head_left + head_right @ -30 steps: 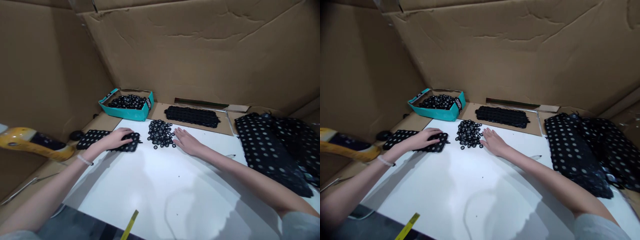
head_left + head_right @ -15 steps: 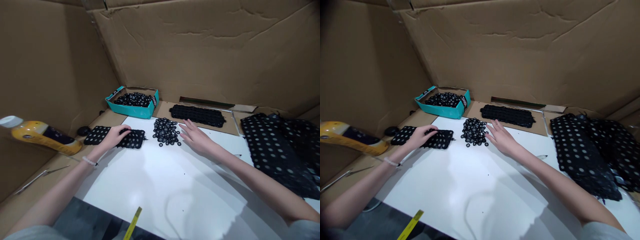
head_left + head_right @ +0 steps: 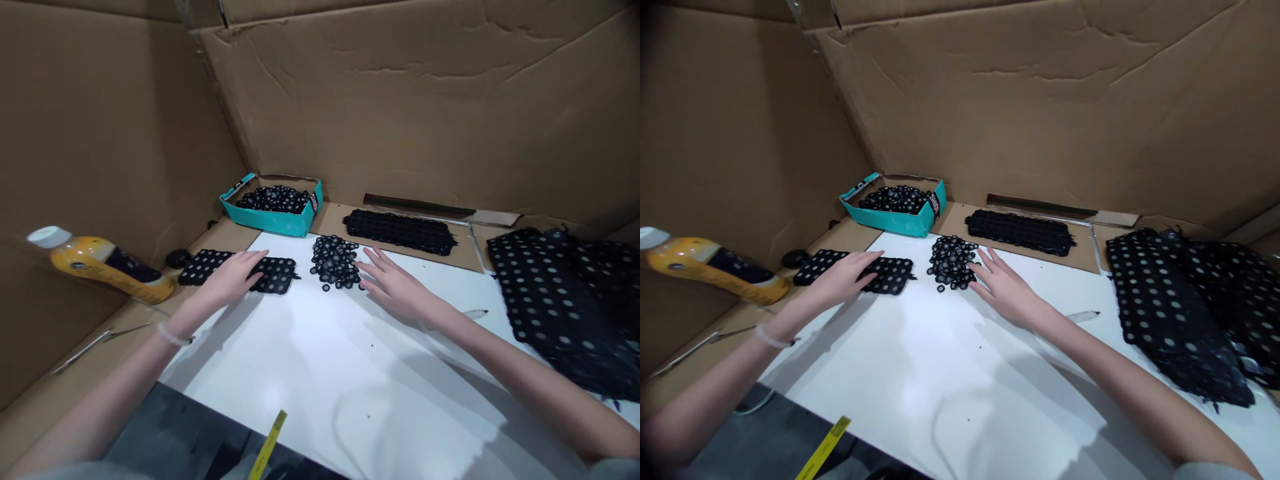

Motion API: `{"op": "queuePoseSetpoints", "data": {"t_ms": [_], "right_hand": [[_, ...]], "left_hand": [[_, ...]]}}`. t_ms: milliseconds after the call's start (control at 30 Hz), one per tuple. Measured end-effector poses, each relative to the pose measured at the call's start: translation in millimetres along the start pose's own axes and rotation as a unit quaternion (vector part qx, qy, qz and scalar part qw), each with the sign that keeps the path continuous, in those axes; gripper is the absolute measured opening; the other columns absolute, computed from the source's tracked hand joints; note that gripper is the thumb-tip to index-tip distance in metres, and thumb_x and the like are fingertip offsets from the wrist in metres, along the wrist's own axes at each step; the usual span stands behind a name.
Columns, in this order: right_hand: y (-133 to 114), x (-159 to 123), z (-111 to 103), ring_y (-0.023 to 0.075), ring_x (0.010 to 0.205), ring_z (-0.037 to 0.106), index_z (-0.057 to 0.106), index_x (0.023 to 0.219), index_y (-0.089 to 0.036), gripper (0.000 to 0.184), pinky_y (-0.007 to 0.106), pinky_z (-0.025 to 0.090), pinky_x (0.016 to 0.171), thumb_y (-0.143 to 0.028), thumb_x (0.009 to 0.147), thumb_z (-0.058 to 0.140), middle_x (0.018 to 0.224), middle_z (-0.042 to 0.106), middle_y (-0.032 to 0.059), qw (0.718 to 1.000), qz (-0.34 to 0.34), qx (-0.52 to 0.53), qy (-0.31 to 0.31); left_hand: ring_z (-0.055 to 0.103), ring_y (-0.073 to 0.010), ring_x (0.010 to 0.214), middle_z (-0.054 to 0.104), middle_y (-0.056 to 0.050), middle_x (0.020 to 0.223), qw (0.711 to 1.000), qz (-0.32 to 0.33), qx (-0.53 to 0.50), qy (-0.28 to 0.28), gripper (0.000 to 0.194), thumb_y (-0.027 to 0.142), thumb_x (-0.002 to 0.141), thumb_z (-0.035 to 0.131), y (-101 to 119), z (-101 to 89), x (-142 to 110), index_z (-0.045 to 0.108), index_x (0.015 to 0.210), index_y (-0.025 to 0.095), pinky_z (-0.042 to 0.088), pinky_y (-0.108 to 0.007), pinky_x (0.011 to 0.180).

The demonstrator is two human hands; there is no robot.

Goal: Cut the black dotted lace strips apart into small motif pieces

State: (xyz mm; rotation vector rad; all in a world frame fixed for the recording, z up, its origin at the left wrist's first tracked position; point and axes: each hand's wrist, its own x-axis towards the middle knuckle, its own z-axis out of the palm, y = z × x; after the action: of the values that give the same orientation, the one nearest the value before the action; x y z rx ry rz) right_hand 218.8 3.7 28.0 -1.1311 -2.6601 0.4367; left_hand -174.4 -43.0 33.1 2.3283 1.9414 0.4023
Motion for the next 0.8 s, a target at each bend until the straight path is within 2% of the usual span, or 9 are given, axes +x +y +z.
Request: {"op": "queuePoseSetpoints", "data": {"t_ms": [67, 133, 200, 300, 400, 500, 600, 700, 800], "right_hand": [[2.4, -7.1, -0.7, 0.0306, 0.15, 0.01, 0.047, 0.143, -0.02, 0.059, 0.05, 0.025, 0.12, -0.053, 0.097, 0.029, 0.161, 0.021, 0.0097, 1.0, -0.009, 0.002, 0.003], [5.9, -11.9, 0.6, 0.0315, 0.15, 0.012, 0.049, 0.141, -0.02, 0.058, 0.052, 0.027, 0.119, -0.053, 0.097, 0.03, 0.16, 0.023, 0.0097, 1.0, -0.015, 0.006, 0.002], [7.3, -12.9, 3.4, 0.0323, 0.149, 0.013, 0.05, 0.14, -0.021, 0.057, 0.053, 0.027, 0.119, -0.053, 0.097, 0.031, 0.16, 0.024, 0.0099, 1.0, -0.021, 0.008, -0.003], [1.4, -8.2, 8.9, 0.0316, 0.15, 0.012, 0.05, 0.14, -0.02, 0.059, 0.051, 0.027, 0.119, -0.054, 0.097, 0.03, 0.16, 0.024, 0.0108, 0.999, -0.029, 0.005, -0.014], [-11.4, -4.1, 12.5, 0.0297, 0.15, 0.01, 0.05, 0.141, -0.02, 0.059, 0.049, 0.025, 0.12, -0.054, 0.097, 0.029, 0.16, 0.024, 0.01, 0.999, -0.047, 0.005, -0.016], [-21.4, -4.1, 12.3, 0.0292, 0.15, 0.012, 0.051, 0.14, -0.023, 0.057, 0.049, 0.025, 0.12, -0.054, 0.096, 0.032, 0.159, 0.026, 0.0073, 0.998, -0.064, 0.016, -0.014], [-25.4, 0.1, 11.2, 0.0292, 0.149, 0.018, 0.054, 0.137, -0.025, 0.053, 0.049, 0.028, 0.119, -0.054, 0.096, 0.034, 0.158, 0.031, 0.0062, 0.996, -0.07, 0.041, -0.022], [-31.7, 17.9, 13.3, 0.03, 0.147, 0.025, 0.057, 0.134, -0.024, 0.049, 0.051, 0.031, 0.117, -0.049, 0.097, 0.036, 0.154, 0.038, 0.0087, 0.993, -0.092, 0.064, -0.026], [-46.5, 44.9, 19.5, 0.0307, 0.143, 0.034, 0.06, 0.129, -0.021, 0.044, 0.049, 0.035, 0.114, -0.042, 0.096, 0.042, 0.15, 0.044, 0.0123, 0.989, -0.126, 0.078, -0.024]], "left_hand": [[0.061, -0.0336, 0.111, 0.067, -0.011, 0.121, 1.0, -0.026, 0.01, 0.002, 0.044, 0.05, 0.087, 0.046, 10.6, -15.4, -26.0, 0.066, 0.117, 0.024, 0.046, -0.045, 0.099], [0.066, -0.0313, 0.097, 0.072, -0.007, 0.108, 0.998, -0.038, -0.017, -0.054, 0.04, 0.054, 0.088, 0.046, 15.8, -27.9, -48.2, 0.071, 0.107, 0.03, 0.052, -0.041, 0.086], [0.066, -0.0319, 0.098, 0.072, -0.007, 0.111, 0.997, -0.041, -0.015, -0.064, 0.042, 0.057, 0.086, 0.048, 16.4, -31.9, -58.2, 0.07, 0.111, 0.031, 0.052, -0.042, 0.086], [0.056, -0.035, 0.119, 0.062, -0.012, 0.13, 0.999, -0.028, 0.019, -0.041, 0.061, 0.059, 0.081, 0.055, 14.7, -18.3, -46.0, 0.058, 0.133, 0.027, 0.045, -0.045, 0.099], [0.048, -0.0337, 0.127, 0.053, -0.013, 0.141, 0.997, 0.038, 0.019, -0.067, 0.073, 0.057, 0.079, 0.061, 16.3, 7.6, -19.8, 0.049, 0.142, 0.024, 0.04, -0.044, 0.105], [0.05, -0.0324, 0.122, 0.058, -0.013, 0.133, 0.997, 0.056, -0.01, -0.042, 0.055, 0.055, 0.083, 0.057, 16.3, 26.9, -4.3, 0.063, 0.128, 0.023, 0.037, -0.045, 0.106], [0.058, -0.0294, 0.11, 0.068, -0.01, 0.115, 0.993, 0.002, -0.121, 0.014, 0.04, 0.051, 0.087, 0.051, 7.3, 34.2, -3.2, 0.072, 0.104, 0.021, 0.04, -0.042, 0.102], [0.062, -0.027, 0.095, 0.072, -0.007, 0.092, 0.94, -0.146, -0.287, 0.113, 0.032, 0.048, 0.083, 0.057, -6.2, 35.8, -5.7, 0.071, 0.083, 0.02, 0.047, -0.036, 0.09], [0.063, -0.0217, 0.085, 0.07, -0.004, 0.083, 0.8, -0.273, -0.5, 0.188, 0.018, 0.036, 0.077, 0.066, -14.3, 34.6, -6.0, 0.068, 0.079, 0.018, 0.049, -0.029, 0.078]]}}
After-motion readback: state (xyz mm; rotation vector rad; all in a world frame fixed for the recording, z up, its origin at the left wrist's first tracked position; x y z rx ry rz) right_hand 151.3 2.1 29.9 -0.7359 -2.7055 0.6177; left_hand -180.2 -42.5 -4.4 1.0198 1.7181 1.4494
